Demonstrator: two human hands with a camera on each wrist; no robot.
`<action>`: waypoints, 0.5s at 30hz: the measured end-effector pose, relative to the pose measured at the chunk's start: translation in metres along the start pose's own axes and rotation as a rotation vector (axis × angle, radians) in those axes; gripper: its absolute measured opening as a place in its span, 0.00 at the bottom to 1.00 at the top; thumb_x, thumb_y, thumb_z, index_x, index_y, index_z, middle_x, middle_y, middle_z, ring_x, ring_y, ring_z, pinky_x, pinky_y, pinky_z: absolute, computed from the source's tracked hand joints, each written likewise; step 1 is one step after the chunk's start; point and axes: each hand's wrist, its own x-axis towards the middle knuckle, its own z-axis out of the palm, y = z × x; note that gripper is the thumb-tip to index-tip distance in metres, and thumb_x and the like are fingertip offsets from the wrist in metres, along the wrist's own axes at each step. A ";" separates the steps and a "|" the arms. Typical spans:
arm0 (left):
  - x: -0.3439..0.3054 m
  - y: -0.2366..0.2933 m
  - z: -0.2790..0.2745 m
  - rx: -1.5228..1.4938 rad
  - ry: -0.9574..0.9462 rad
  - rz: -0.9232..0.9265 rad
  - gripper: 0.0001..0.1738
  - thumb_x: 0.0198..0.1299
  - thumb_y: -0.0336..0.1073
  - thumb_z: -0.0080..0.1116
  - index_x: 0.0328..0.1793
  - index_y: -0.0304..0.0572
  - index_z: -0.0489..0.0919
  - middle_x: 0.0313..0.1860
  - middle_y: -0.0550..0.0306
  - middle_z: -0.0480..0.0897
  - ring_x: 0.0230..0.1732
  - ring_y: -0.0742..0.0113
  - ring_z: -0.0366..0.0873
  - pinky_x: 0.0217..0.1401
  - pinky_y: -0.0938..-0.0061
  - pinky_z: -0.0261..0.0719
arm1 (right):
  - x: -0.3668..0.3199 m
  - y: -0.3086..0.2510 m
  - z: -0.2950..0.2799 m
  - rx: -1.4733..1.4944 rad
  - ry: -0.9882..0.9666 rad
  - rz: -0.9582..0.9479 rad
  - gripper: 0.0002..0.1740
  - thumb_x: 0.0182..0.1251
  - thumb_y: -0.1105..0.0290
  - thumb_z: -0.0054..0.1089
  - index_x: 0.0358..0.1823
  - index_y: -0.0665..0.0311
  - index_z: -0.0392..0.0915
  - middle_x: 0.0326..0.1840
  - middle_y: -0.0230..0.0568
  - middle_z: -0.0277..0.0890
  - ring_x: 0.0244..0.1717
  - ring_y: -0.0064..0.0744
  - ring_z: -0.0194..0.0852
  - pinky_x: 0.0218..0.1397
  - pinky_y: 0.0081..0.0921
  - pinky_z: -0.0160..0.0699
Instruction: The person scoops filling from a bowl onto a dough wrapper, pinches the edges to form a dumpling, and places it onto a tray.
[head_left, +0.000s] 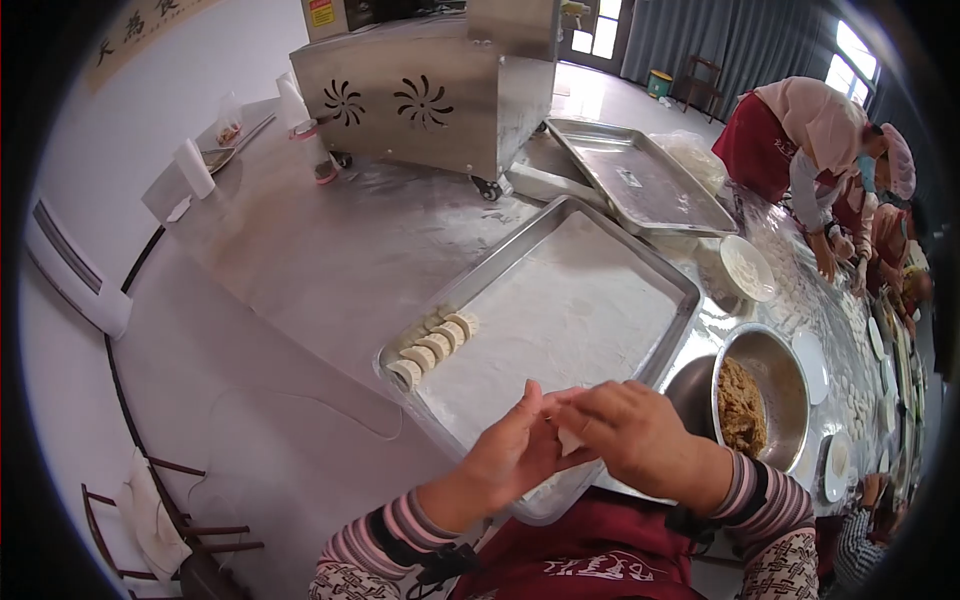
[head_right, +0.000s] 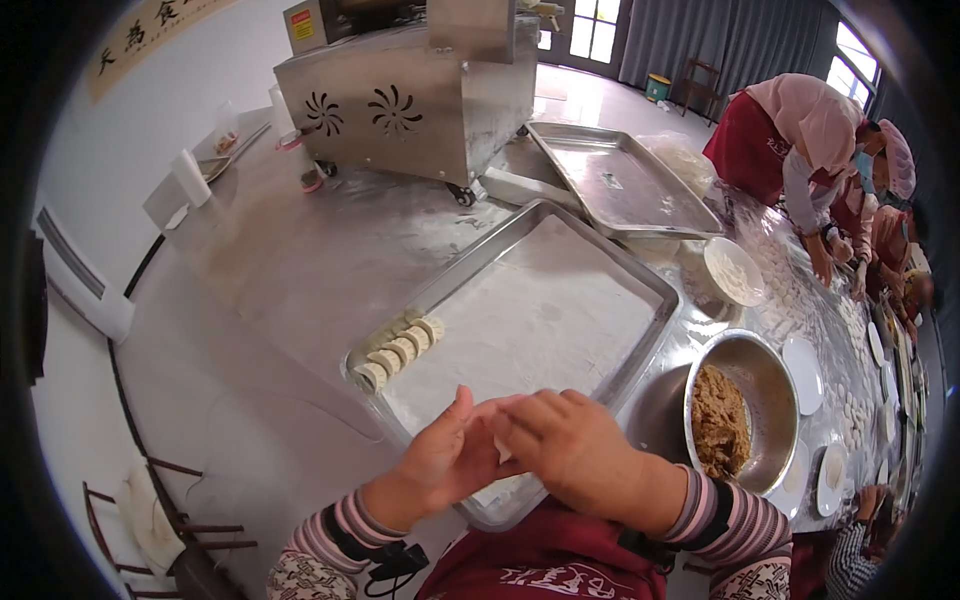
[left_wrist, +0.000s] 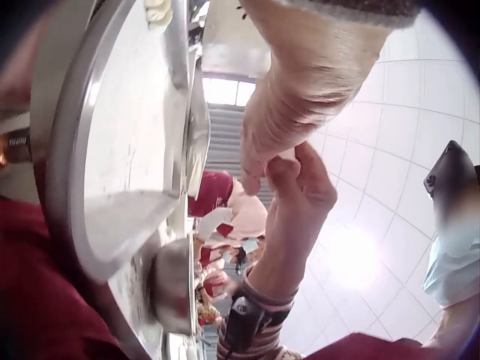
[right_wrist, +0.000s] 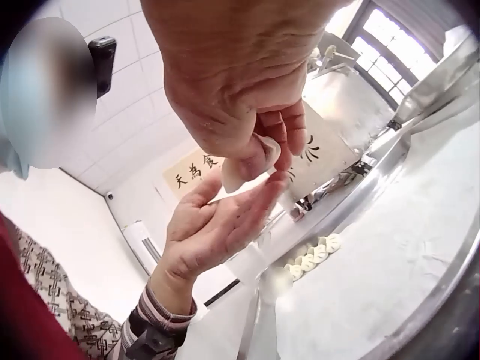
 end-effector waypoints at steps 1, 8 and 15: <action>-0.004 0.013 -0.008 0.142 0.012 0.027 0.41 0.69 0.65 0.33 0.71 0.34 0.62 0.58 0.53 0.76 0.58 0.63 0.74 0.65 0.64 0.70 | 0.005 0.006 0.002 0.112 0.055 0.072 0.21 0.50 0.72 0.61 0.49 0.62 0.77 0.43 0.40 0.75 0.41 0.40 0.77 0.40 0.30 0.77; 0.011 0.175 -0.137 1.047 0.669 0.818 0.16 0.70 0.37 0.48 0.56 0.33 0.74 0.48 0.53 0.80 0.44 0.68 0.78 0.49 0.71 0.77 | 0.048 0.066 0.055 0.672 0.219 0.563 0.16 0.55 0.84 0.61 0.48 0.71 0.79 0.40 0.40 0.78 0.37 0.29 0.80 0.41 0.23 0.79; 0.014 0.197 -0.263 1.799 0.878 0.947 0.15 0.60 0.29 0.56 0.53 0.35 0.75 0.42 0.51 0.77 0.38 0.65 0.76 0.40 0.73 0.77 | 0.097 0.097 0.111 0.813 0.174 0.840 0.14 0.60 0.74 0.64 0.45 0.75 0.79 0.37 0.38 0.78 0.34 0.23 0.77 0.37 0.20 0.75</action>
